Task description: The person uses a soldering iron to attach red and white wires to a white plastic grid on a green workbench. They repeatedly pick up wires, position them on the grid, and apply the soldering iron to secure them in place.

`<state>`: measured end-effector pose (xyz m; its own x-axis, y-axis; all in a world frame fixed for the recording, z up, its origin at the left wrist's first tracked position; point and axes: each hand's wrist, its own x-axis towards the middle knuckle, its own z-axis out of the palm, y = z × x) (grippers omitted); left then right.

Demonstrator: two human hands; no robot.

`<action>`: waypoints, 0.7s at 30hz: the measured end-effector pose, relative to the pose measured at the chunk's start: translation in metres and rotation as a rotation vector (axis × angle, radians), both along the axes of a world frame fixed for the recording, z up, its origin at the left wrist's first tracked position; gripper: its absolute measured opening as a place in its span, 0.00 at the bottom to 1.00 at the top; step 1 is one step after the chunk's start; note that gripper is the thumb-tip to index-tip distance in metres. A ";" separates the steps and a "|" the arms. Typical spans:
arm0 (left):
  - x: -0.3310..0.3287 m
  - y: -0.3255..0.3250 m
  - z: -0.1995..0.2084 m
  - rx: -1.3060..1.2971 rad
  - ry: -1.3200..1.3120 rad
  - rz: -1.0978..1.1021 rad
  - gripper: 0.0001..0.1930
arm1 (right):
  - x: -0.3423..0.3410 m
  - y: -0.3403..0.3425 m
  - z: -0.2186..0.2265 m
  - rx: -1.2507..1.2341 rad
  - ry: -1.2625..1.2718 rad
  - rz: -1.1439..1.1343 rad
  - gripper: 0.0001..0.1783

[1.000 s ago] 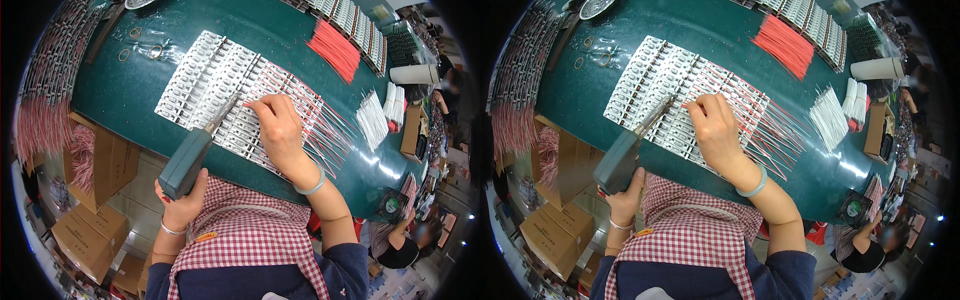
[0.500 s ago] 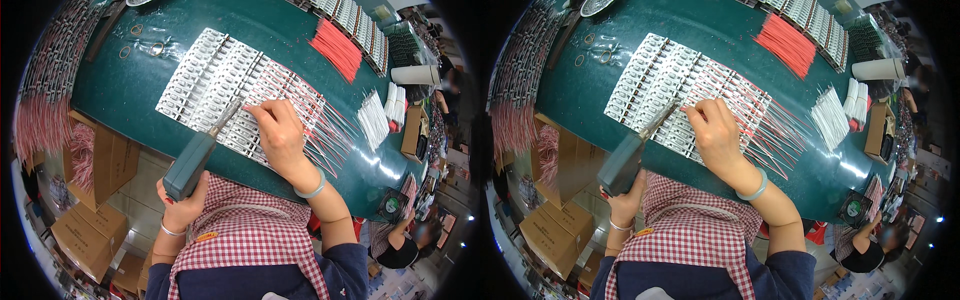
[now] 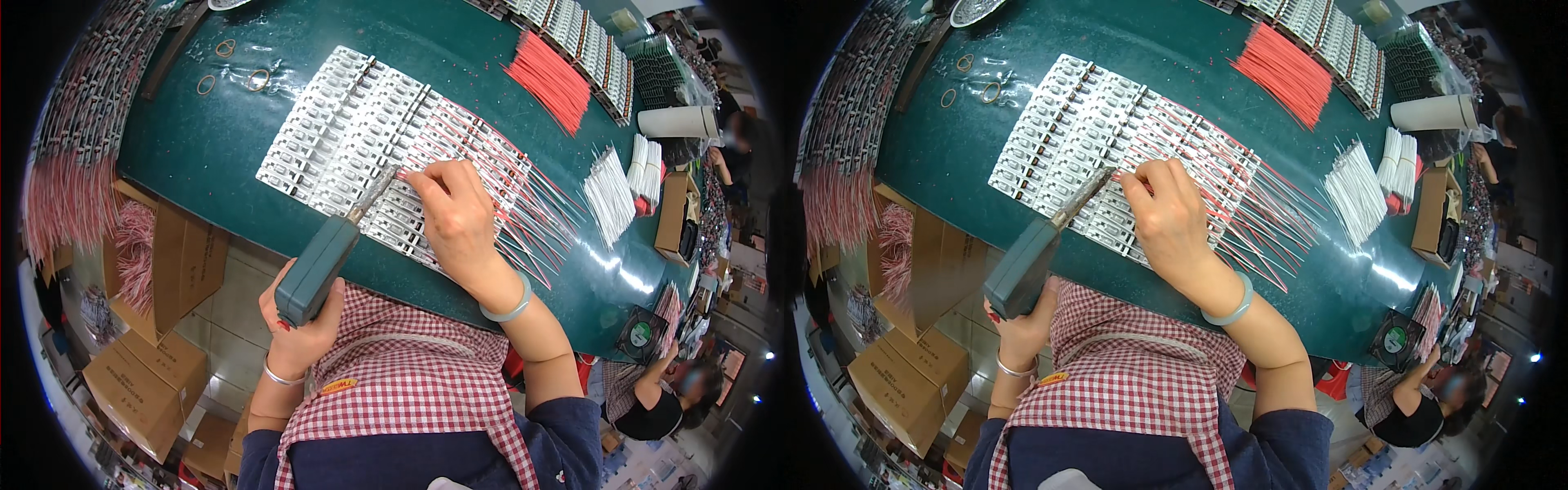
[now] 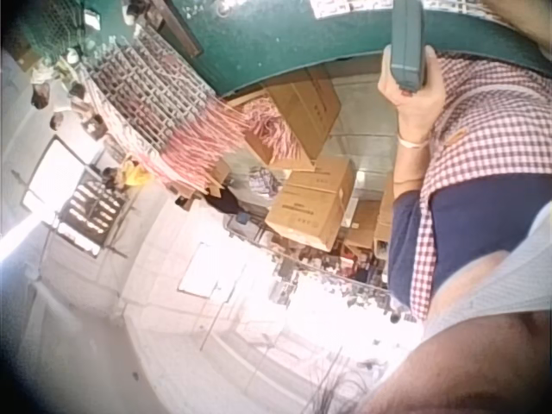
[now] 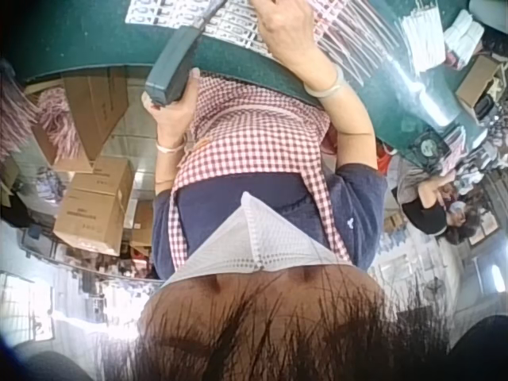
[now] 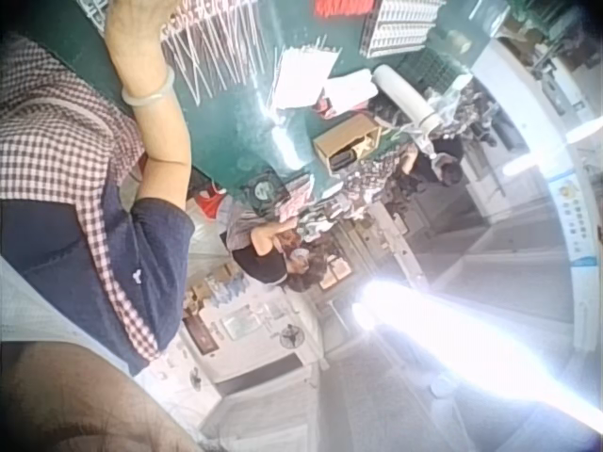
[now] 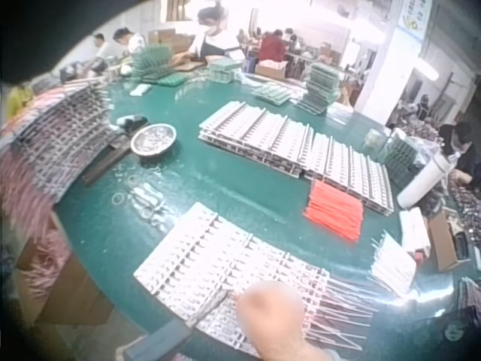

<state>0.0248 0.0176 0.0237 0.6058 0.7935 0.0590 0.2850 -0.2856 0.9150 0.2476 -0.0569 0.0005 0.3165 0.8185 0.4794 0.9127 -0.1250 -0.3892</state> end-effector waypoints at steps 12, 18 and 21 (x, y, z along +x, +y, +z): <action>-0.005 -0.006 -0.003 0.044 -0.069 0.096 0.09 | -0.002 0.001 0.000 0.005 0.001 -0.014 0.13; -0.005 -0.005 -0.003 0.071 -0.101 0.084 0.09 | -0.008 -0.003 0.006 0.042 -0.021 0.001 0.13; -0.009 -0.006 -0.005 0.056 -0.095 0.068 0.09 | -0.012 -0.005 0.004 0.032 0.007 -0.009 0.13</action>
<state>0.0161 0.0118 0.0184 0.5404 0.8262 0.1592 0.2180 -0.3202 0.9219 0.2358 -0.0617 0.0049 0.3271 0.7998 0.5033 0.9089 -0.1204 -0.3994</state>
